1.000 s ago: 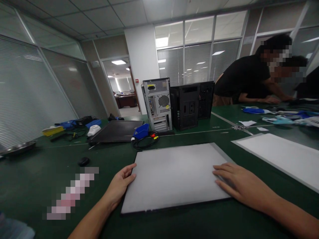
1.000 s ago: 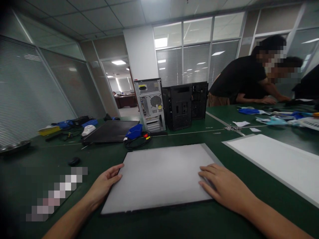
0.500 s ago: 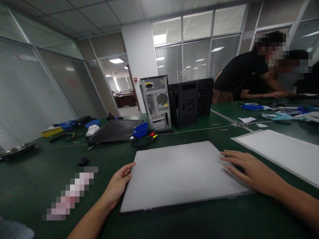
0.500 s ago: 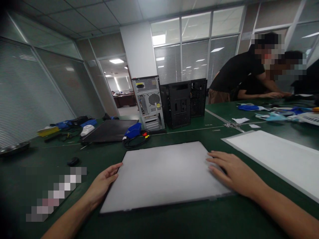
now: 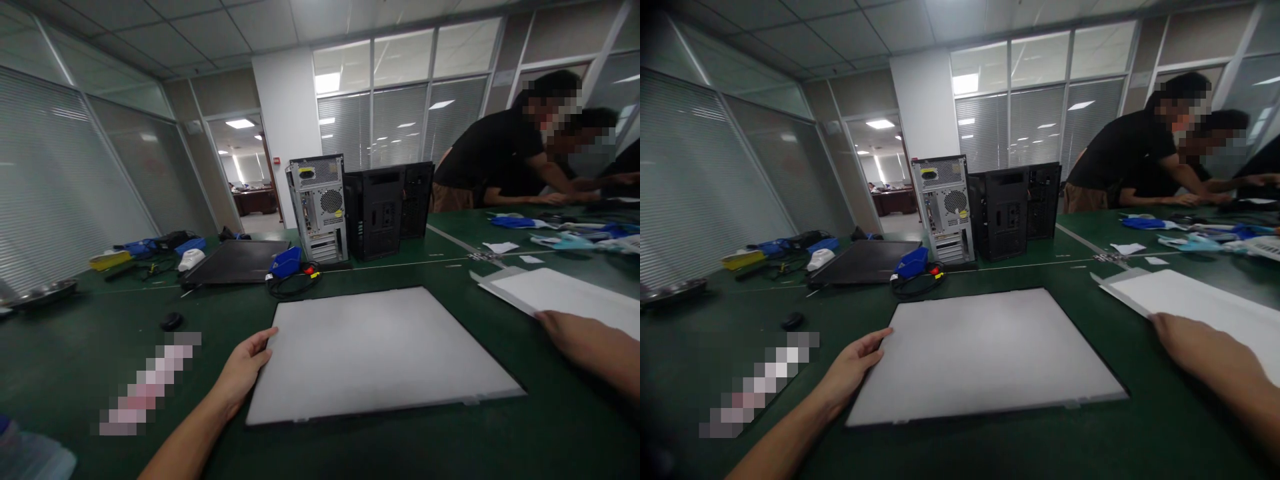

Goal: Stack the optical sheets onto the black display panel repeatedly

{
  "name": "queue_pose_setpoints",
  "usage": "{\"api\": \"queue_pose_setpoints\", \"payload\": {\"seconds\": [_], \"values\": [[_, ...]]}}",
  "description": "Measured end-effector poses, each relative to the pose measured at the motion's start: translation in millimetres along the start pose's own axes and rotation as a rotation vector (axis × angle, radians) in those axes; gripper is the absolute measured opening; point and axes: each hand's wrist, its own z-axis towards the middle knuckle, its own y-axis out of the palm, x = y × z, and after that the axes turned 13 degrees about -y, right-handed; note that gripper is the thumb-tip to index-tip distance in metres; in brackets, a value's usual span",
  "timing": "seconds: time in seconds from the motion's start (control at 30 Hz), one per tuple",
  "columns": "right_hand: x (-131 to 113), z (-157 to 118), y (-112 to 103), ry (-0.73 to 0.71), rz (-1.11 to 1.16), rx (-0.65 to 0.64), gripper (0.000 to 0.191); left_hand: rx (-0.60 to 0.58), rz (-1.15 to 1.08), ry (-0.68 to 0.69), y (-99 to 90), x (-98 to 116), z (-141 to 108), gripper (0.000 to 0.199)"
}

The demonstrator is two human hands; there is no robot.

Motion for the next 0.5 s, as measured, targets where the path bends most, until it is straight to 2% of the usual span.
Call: {"api": "queue_pose_setpoints", "payload": {"seconds": [0.03,0.1,0.2,0.33,0.43,0.5], "values": [[-17,0,-8,0.082,-0.081,-0.035,0.057,0.004,0.006,-0.009,-0.2,0,-1,0.050],[-56,1,-23,0.034,-0.195,-0.035,0.054,0.006,0.019,-0.038,-0.9,-1,-1,0.051],[-116,-1,-35,-0.163,-0.259,-0.022,0.050,-0.001,0.024,-0.069,-2.4,-2,1,0.052],[-186,-10,-32,-0.489,-0.158,-0.072,0.043,0.006,0.017,-0.103,-3.6,-3,3,0.055],[-227,-21,-29,-0.702,-0.047,-0.159,0.042,0.007,0.003,-0.105,-3.2,-2,4,0.055],[-242,-26,-28,-0.798,0.010,-0.211,0.041,0.005,0.001,-0.100,-2.4,-2,3,0.055]]}}
